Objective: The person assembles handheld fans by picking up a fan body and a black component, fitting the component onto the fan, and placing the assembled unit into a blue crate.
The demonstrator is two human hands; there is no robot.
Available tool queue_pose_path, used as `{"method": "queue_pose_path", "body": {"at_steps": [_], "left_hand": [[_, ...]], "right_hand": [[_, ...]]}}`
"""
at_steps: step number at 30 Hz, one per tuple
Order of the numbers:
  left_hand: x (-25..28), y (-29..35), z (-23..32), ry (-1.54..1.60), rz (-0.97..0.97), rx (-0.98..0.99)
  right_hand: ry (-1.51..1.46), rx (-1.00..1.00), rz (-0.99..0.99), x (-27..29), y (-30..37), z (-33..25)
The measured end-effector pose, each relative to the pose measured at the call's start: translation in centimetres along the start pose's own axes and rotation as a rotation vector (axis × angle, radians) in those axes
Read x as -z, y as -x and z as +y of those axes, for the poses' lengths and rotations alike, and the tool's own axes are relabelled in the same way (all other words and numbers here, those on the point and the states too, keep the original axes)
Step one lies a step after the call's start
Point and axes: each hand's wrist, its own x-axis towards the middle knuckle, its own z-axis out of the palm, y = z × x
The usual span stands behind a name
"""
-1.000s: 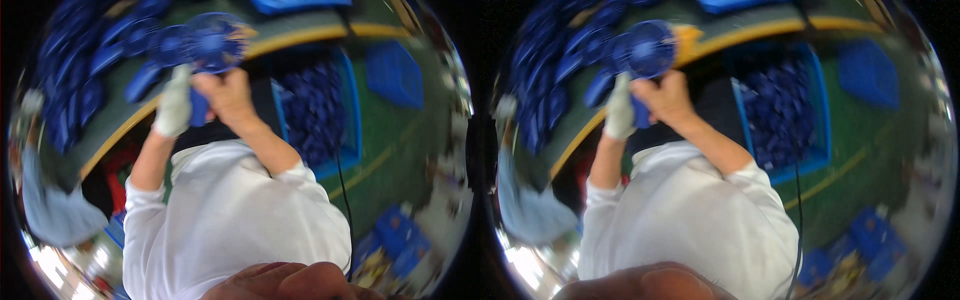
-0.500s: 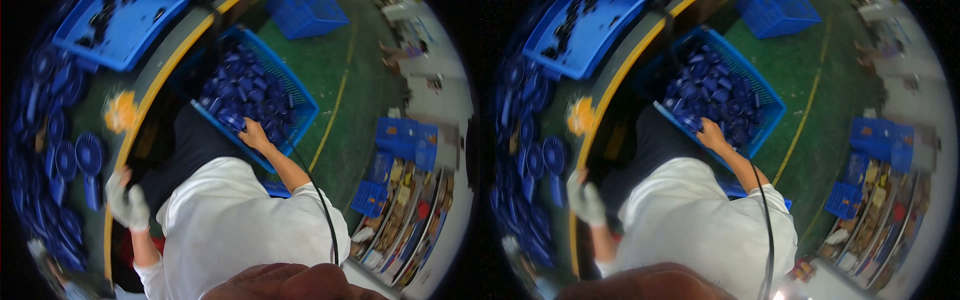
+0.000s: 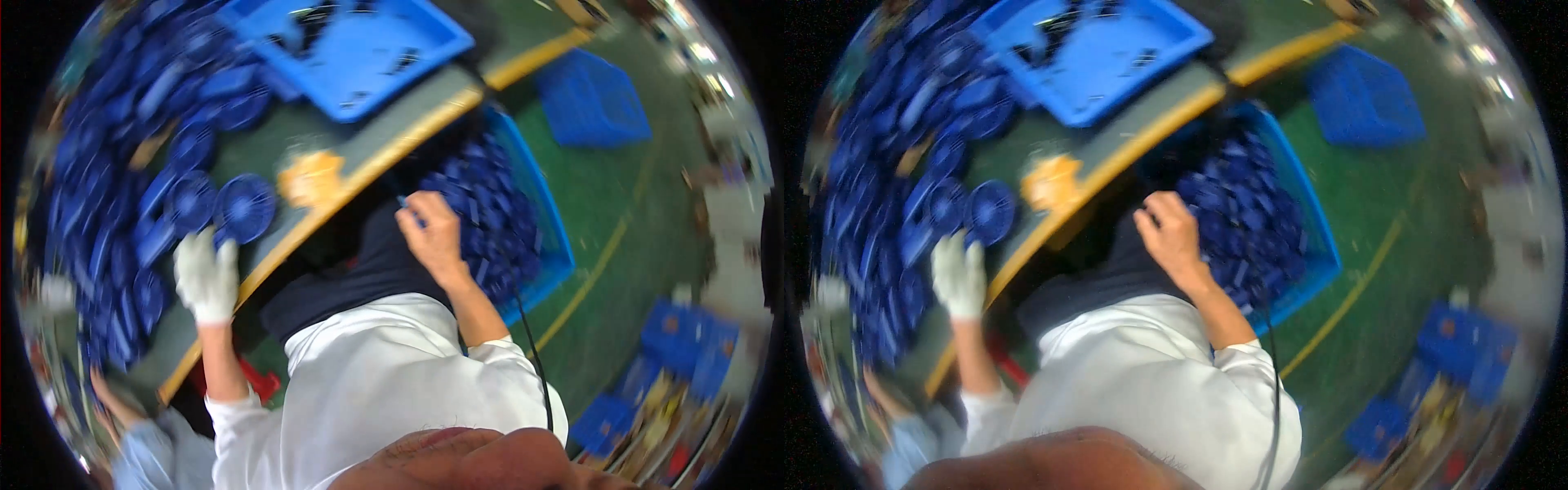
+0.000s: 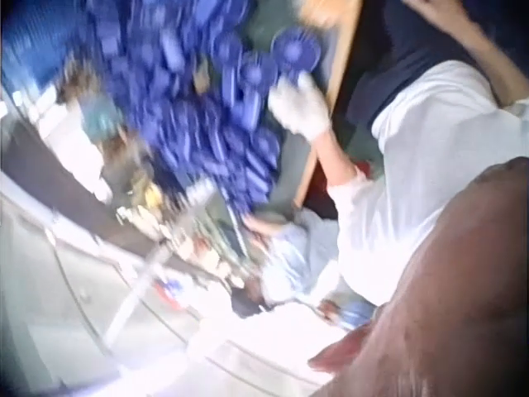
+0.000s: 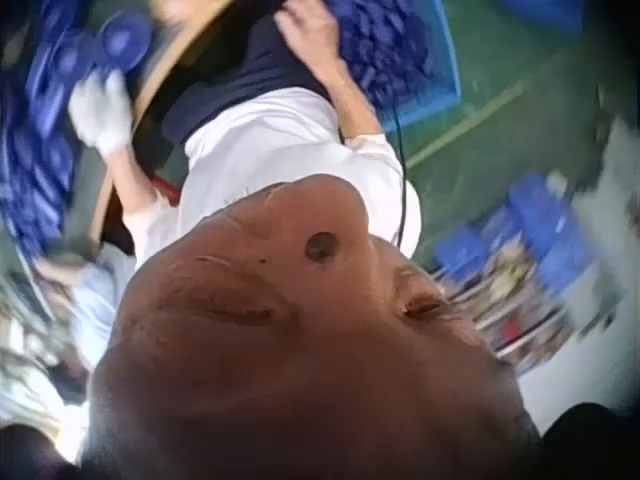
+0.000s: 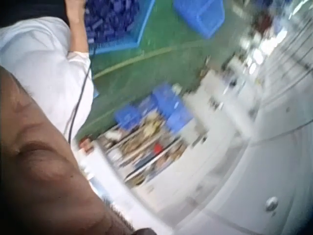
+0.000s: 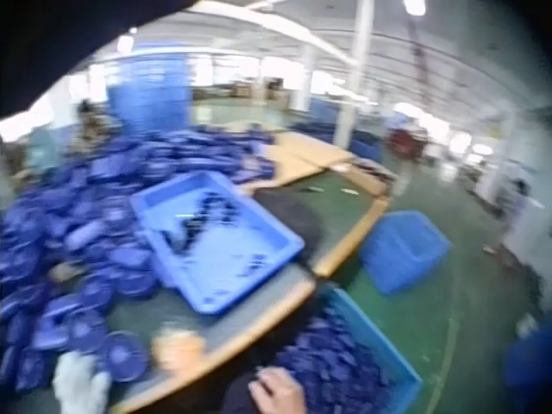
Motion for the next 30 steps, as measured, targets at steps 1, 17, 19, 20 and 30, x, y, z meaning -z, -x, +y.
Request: {"method": "queue_pose_path", "body": {"at_steps": [1,17,19,20,30], "left_hand": [[1.0,-1.4,1.0,0.070,-0.128,0.083],[0.7,-0.9,3.5,0.183,0.254,-0.219],[1.1,-0.5,4.1,0.189,0.261,-0.205],[1.2,-0.4,4.4,0.181,0.269,-0.194],[1.0,0.0,5.2,0.088,0.141,-0.089]], "right_hand": [[-0.062,0.058,0.039,-0.1,-2.7,-1.6],[0.538,0.213,-0.329,-12.9,-29.6,-7.8],[0.488,0.181,-0.324,-14.3,-30.1,-7.3],[0.486,0.178,-0.306,-14.3,-30.2,-7.2],[0.418,0.241,-0.418,-14.5,-30.3,-4.8]]}}
